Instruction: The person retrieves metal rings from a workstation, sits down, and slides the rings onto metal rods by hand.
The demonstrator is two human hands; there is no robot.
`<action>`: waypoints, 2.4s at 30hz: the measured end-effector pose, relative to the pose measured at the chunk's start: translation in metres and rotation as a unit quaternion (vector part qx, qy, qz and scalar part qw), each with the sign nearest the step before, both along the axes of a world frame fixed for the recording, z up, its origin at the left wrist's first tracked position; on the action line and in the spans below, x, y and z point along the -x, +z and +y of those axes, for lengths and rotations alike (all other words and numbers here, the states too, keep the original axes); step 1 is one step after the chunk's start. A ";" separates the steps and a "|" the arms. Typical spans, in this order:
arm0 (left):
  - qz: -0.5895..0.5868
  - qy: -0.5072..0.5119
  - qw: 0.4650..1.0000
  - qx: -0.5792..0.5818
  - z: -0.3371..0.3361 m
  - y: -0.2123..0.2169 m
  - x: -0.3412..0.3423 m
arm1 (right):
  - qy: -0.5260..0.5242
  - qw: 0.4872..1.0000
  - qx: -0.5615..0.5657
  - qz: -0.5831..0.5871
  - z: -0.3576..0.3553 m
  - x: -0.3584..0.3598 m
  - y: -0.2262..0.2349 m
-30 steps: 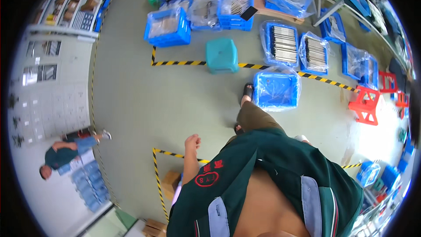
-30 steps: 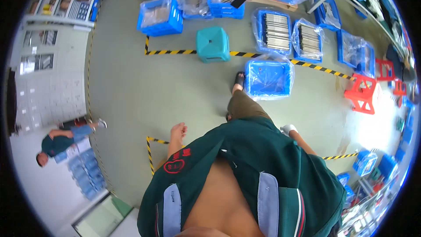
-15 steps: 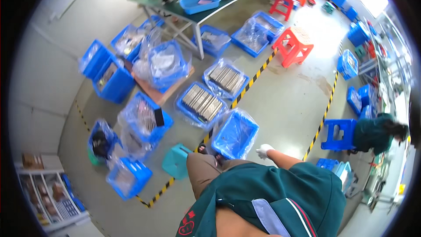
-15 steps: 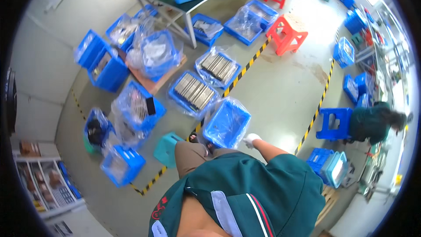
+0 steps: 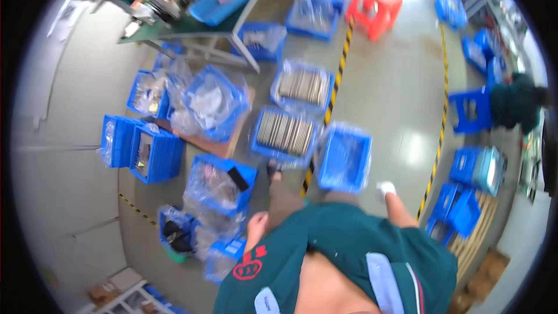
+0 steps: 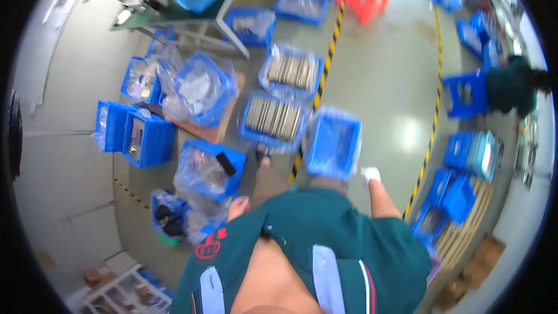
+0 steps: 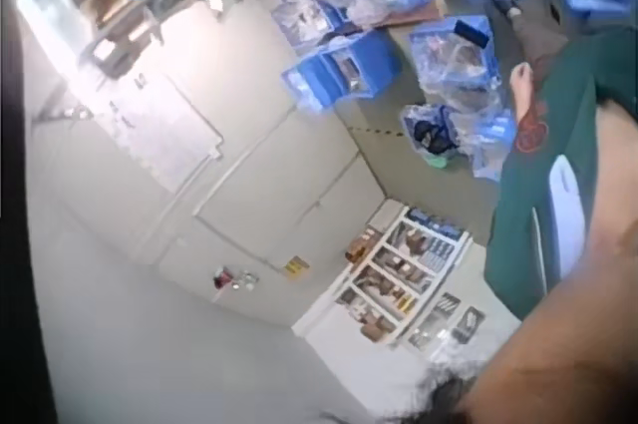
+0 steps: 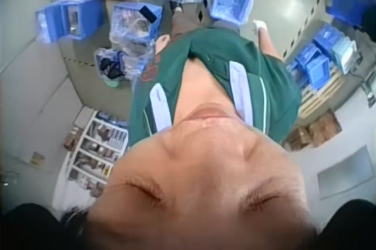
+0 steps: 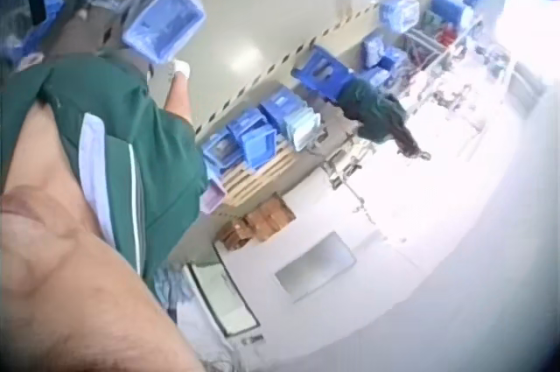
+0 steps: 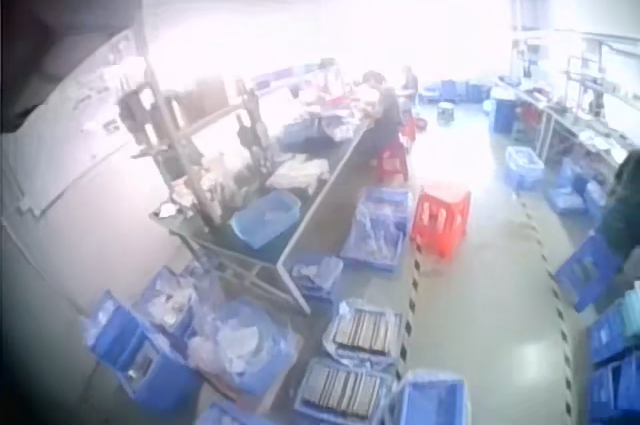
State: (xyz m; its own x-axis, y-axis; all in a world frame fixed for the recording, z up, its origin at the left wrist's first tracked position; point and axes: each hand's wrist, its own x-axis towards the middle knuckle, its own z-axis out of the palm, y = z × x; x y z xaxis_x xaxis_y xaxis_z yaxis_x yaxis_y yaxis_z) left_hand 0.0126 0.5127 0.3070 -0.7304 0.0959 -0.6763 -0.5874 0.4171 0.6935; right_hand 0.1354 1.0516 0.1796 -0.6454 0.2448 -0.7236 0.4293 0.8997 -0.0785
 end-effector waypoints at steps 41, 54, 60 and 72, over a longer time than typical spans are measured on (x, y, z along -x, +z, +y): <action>0.168 -0.620 0.766 -0.027 0.206 -0.259 0.177 | -0.052 0.987 -0.033 0.147 -0.165 0.119 -0.438; 0.320 -0.459 0.826 -0.075 0.146 -0.233 0.170 | -0.283 0.945 -0.119 0.115 -0.172 0.116 -0.405; 0.180 -0.264 0.907 -0.275 0.152 -0.215 0.186 | -0.265 0.892 -0.108 0.350 -0.097 0.134 -0.244; -0.128 -0.256 0.771 -0.569 0.156 -0.219 0.159 | -0.181 0.846 0.113 0.488 -0.254 0.169 -0.016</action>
